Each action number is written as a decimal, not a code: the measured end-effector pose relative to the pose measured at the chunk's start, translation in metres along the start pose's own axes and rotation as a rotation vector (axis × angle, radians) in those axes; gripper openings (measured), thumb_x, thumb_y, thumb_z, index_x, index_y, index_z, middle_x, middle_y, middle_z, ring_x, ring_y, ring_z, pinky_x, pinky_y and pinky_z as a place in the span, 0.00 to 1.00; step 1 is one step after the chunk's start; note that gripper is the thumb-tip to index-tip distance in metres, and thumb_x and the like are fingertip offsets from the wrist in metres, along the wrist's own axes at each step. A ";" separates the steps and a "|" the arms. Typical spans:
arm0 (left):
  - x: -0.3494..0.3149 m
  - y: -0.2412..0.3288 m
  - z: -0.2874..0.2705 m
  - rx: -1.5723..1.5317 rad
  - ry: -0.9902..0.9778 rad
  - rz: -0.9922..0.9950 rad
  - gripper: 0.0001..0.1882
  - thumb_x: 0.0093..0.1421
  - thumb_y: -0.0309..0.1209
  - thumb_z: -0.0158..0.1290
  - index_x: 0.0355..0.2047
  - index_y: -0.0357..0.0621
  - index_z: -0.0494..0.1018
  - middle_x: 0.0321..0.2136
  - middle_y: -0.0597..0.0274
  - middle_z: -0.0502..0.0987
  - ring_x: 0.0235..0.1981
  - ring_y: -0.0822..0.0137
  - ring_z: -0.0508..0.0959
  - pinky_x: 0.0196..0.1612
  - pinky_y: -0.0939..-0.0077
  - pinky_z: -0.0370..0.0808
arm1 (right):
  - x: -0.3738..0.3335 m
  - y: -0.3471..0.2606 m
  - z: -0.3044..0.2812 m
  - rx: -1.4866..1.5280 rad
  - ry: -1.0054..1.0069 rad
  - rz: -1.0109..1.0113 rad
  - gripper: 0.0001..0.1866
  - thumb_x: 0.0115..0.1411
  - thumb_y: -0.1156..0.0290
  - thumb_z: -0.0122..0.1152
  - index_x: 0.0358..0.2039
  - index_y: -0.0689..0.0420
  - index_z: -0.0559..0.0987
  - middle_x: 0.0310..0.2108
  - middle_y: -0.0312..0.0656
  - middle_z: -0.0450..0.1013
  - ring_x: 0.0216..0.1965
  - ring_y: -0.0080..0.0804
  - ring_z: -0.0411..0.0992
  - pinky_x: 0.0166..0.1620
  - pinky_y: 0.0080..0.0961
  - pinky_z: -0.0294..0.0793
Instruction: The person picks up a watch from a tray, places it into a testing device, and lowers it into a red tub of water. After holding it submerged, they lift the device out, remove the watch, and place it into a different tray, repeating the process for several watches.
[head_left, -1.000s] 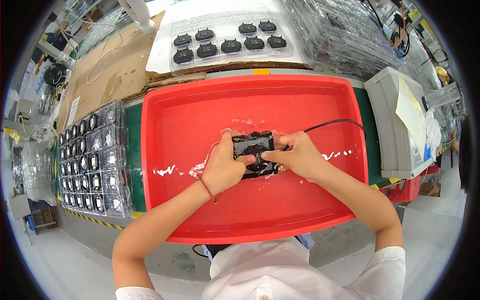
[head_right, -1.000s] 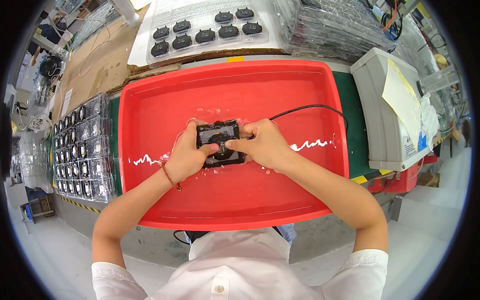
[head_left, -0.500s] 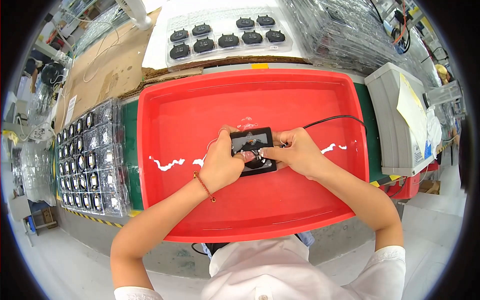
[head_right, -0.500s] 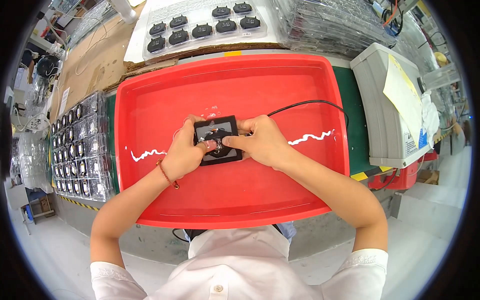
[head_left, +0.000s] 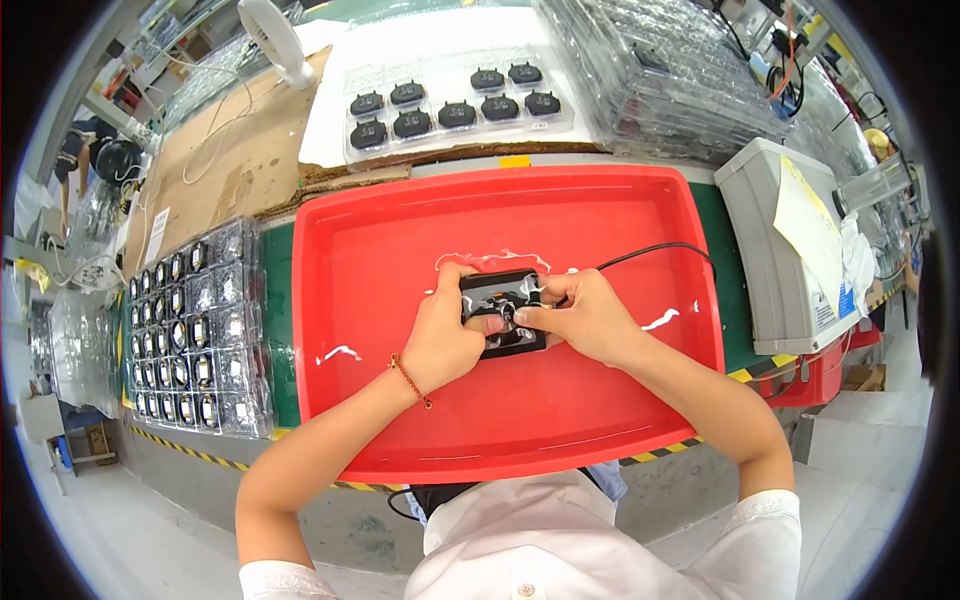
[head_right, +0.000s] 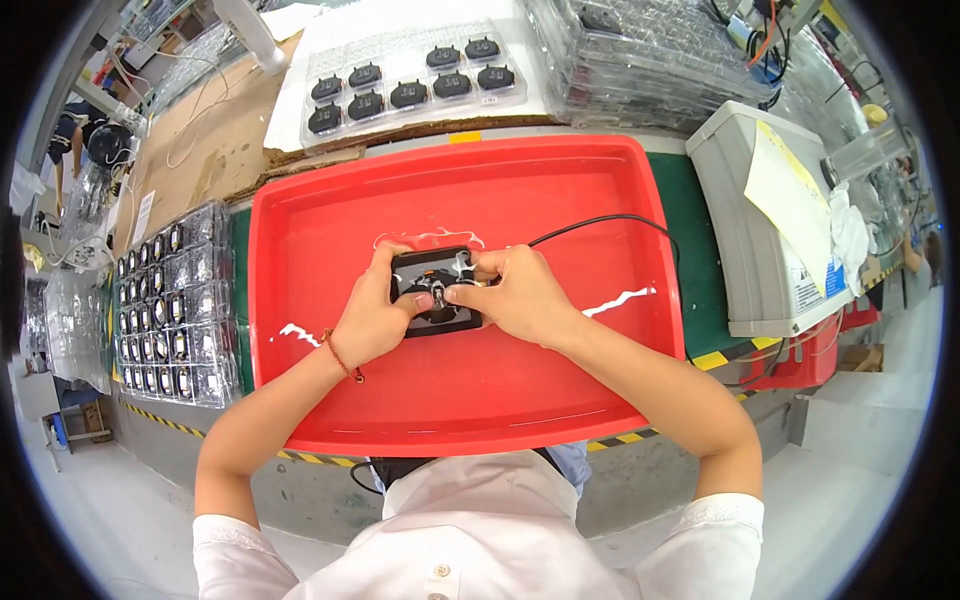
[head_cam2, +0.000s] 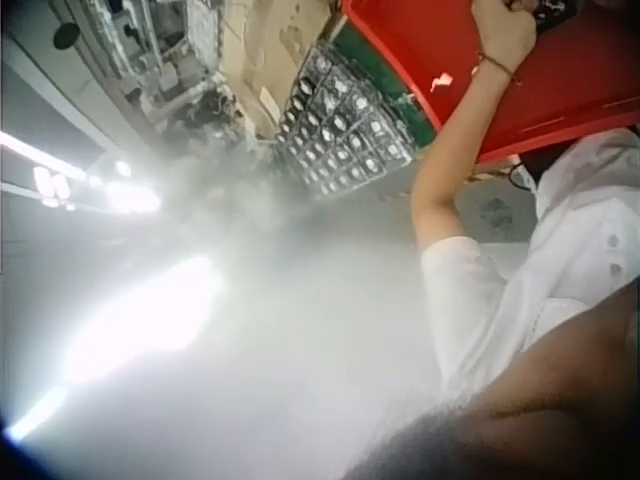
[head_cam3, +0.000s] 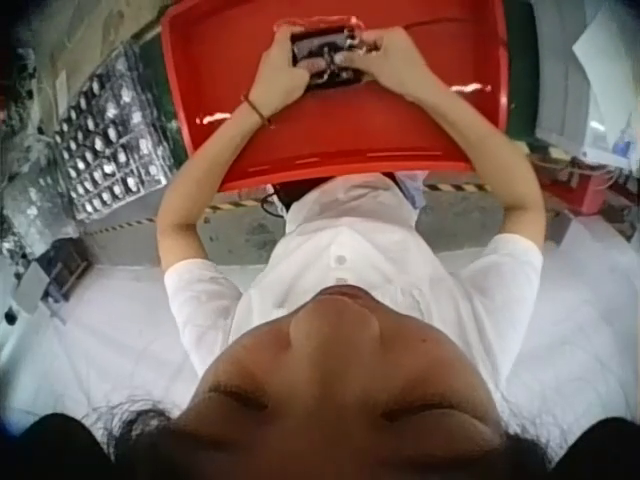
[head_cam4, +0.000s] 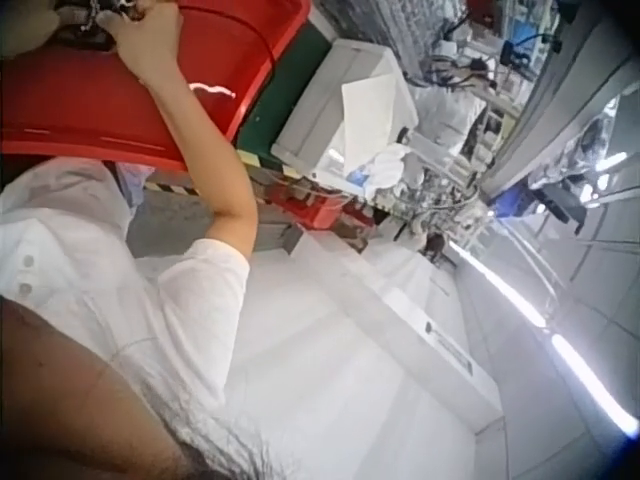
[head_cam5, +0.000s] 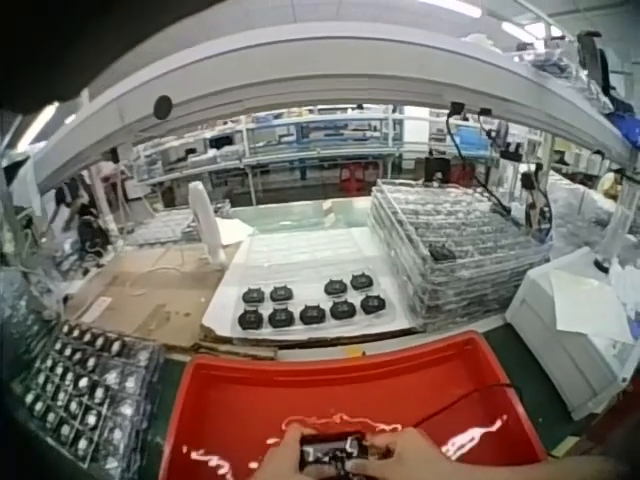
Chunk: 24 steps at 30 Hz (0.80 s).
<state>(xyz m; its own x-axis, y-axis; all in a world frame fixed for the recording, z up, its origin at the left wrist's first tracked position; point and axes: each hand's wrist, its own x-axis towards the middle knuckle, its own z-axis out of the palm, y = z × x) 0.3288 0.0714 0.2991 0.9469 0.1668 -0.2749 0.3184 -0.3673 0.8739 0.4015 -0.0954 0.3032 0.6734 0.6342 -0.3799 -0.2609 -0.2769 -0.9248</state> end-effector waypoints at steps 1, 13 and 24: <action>-0.002 0.003 -0.002 -0.013 0.023 0.060 0.20 0.48 0.18 0.54 0.40 0.37 0.59 0.30 0.52 0.73 0.33 0.65 0.74 0.35 0.74 0.72 | -0.001 -0.002 -0.001 -0.014 -0.012 -0.046 0.12 0.51 0.78 0.59 0.38 0.65 0.76 0.27 0.39 0.74 0.27 0.20 0.71 0.27 0.17 0.73; -0.011 0.028 -0.023 0.130 0.184 0.661 0.23 0.43 0.15 0.55 0.38 0.38 0.58 0.29 0.48 0.69 0.31 0.49 0.74 0.33 0.67 0.71 | -0.017 -0.033 -0.001 -0.327 0.145 -0.475 0.14 0.46 0.76 0.66 0.31 0.60 0.70 0.29 0.37 0.73 0.31 0.20 0.72 0.36 0.19 0.74; -0.008 0.025 -0.022 0.149 0.220 0.827 0.24 0.43 0.17 0.57 0.40 0.37 0.60 0.31 0.51 0.68 0.32 0.53 0.74 0.34 0.70 0.72 | -0.015 -0.038 -0.008 -0.331 0.151 -0.541 0.14 0.44 0.78 0.67 0.30 0.58 0.71 0.29 0.34 0.72 0.34 0.19 0.69 0.38 0.18 0.71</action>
<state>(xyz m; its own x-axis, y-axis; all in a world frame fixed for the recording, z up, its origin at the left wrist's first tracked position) 0.3281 0.0810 0.3319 0.8516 -0.0389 0.5227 -0.4510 -0.5626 0.6929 0.4069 -0.0999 0.3440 0.7463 0.6444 0.1668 0.3525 -0.1701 -0.9202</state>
